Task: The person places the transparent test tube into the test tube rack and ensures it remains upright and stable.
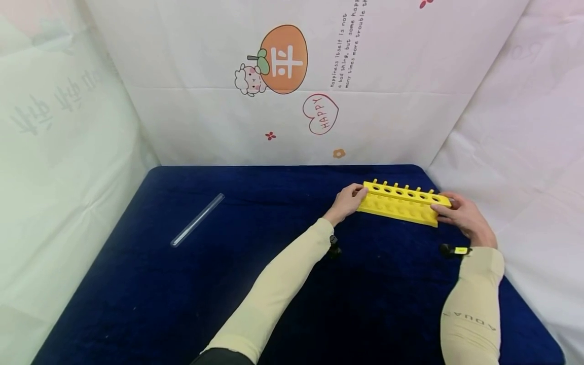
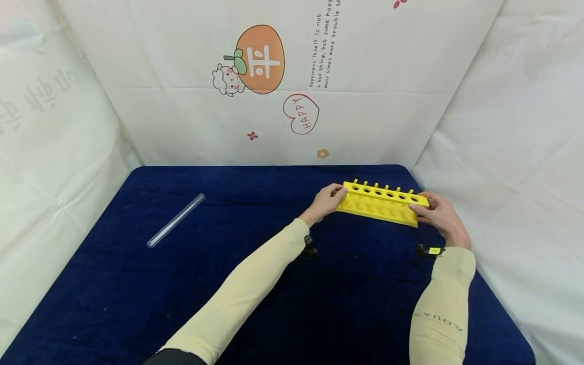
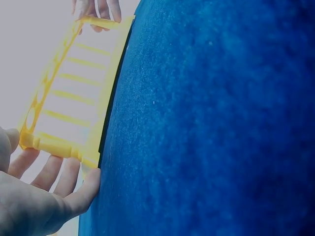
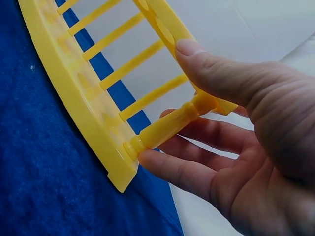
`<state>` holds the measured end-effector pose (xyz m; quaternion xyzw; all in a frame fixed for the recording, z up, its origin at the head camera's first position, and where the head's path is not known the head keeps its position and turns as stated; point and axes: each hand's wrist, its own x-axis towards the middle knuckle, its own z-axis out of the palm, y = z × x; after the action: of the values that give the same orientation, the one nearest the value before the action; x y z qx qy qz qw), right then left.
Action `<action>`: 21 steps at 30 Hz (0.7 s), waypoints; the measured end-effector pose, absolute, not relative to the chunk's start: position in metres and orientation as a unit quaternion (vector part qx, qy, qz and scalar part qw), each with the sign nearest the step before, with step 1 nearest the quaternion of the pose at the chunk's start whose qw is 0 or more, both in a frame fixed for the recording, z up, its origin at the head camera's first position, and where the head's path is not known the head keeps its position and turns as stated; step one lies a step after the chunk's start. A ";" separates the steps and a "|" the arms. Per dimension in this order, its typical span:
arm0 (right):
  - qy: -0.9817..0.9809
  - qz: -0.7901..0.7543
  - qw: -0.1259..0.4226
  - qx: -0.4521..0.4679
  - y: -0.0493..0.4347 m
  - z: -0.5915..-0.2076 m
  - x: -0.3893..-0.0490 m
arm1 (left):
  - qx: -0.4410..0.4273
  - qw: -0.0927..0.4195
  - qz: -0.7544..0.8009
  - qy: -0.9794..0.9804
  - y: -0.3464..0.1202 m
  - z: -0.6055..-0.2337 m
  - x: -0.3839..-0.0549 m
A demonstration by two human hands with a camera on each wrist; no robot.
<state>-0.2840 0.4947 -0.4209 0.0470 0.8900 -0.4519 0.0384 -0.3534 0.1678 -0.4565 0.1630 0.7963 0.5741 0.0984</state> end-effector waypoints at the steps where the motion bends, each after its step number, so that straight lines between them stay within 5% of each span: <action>1: 0.892 -0.449 0.038 0.045 0.494 -0.421 -0.284 | 0.163 0.097 0.574 0.797 0.167 -0.457 -0.353; 21: 0.905 -0.425 0.029 0.017 0.482 -0.425 -0.296 | 0.145 0.103 0.584 0.792 0.154 -0.452 -0.354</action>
<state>-0.2958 0.4818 -0.4250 0.0170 0.9047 -0.4248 0.0293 -0.3540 0.1542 -0.4522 0.1452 0.7922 0.5836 0.1035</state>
